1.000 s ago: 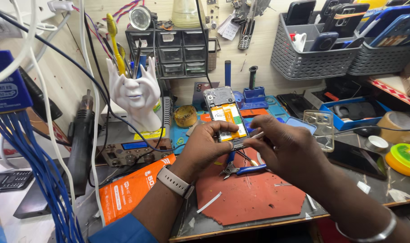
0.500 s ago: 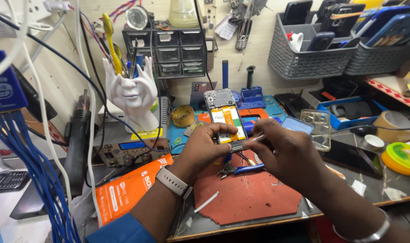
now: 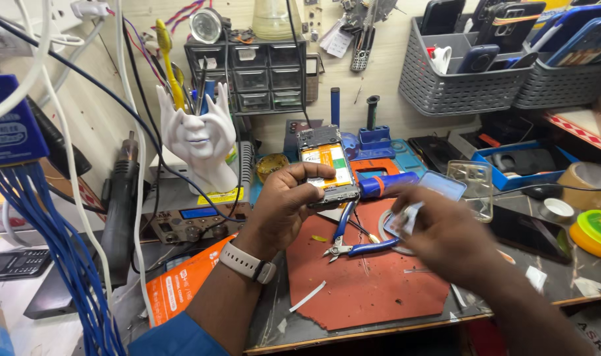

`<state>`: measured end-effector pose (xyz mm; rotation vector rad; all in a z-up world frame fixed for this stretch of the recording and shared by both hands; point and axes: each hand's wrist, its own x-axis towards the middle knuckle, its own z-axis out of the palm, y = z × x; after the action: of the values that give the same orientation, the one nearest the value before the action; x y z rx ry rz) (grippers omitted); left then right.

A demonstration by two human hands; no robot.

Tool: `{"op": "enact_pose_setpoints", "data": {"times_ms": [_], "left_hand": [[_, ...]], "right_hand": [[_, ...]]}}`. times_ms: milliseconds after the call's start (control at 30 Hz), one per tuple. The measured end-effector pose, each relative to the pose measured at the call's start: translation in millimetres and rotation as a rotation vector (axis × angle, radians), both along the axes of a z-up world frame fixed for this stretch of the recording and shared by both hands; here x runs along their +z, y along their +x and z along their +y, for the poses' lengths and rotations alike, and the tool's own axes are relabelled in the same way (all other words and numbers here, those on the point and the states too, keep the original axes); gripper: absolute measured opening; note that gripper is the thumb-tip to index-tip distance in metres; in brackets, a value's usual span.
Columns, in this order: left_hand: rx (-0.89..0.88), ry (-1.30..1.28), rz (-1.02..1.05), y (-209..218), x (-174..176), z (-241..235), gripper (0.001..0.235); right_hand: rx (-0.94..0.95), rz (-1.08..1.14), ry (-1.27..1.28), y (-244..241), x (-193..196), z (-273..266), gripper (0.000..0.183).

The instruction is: The person uses pliers to cut a small yellow connector, then uses tweezers to place a ribbon cable into a blue phone back cover. They then use a screwdriver to remove screws from a disassembled phone chassis and place the screws on the workbench.

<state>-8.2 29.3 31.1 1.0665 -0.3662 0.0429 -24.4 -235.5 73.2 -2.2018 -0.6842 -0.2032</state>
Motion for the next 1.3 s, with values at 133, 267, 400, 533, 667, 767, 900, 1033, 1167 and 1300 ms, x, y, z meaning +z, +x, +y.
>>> {"op": "enact_pose_setpoints", "data": {"times_ms": [133, 267, 400, 533, 667, 767, 900, 1033, 1167, 1300], "left_hand": [[-0.047, -0.049, 0.005, -2.3, 3.8, -0.9, 0.032], [-0.048, -0.058, 0.006, -5.3, 7.8, 2.9, 0.030], [-0.049, -0.059, -0.007, -3.7, 7.3, 5.4, 0.030], [-0.072, -0.079, -0.014, -3.6, 5.7, 6.7, 0.028], [-0.068, -0.097, -0.022, -2.7, 6.4, 8.5, 0.025], [-0.092, -0.157, -0.008, 0.1, 5.1, 12.5, 0.024], [-0.113, -0.181, -0.038, -0.4, 3.3, 16.4, 0.024], [-0.075, -0.134, -0.051, -4.7, 9.8, 17.0, 0.025], [-0.095, -0.160, -0.034, -4.8, 11.2, 15.8, 0.026], [-0.079, -0.164, -0.049, -6.9, 13.6, 20.0, 0.026]], "right_hand": [[0.047, -0.013, -0.531, 1.4, -32.7, 13.8, 0.032], [-0.003, -0.074, -0.638, 8.1, -34.3, 13.6, 0.036], [-0.248, -0.097, -0.442, 30.4, -18.1, 0.1, 0.013], [-0.334, -0.249, -0.489, 76.2, -9.4, -2.5, 0.011], [-0.332, -0.300, -0.533, 94.9, -11.0, 15.8, 0.019], [-0.123, -0.337, -0.441, 80.6, -16.2, 38.9, 0.043], [0.041, -0.207, -0.605, 62.6, -27.1, 68.3, 0.050], [0.091, -0.232, -0.838, 70.7, -29.4, 80.6, 0.031], [0.090, -0.519, -0.765, 98.4, -31.2, 77.0, 0.021], [0.041, -0.549, -0.560, 125.3, -18.6, 68.9, 0.020]]}}
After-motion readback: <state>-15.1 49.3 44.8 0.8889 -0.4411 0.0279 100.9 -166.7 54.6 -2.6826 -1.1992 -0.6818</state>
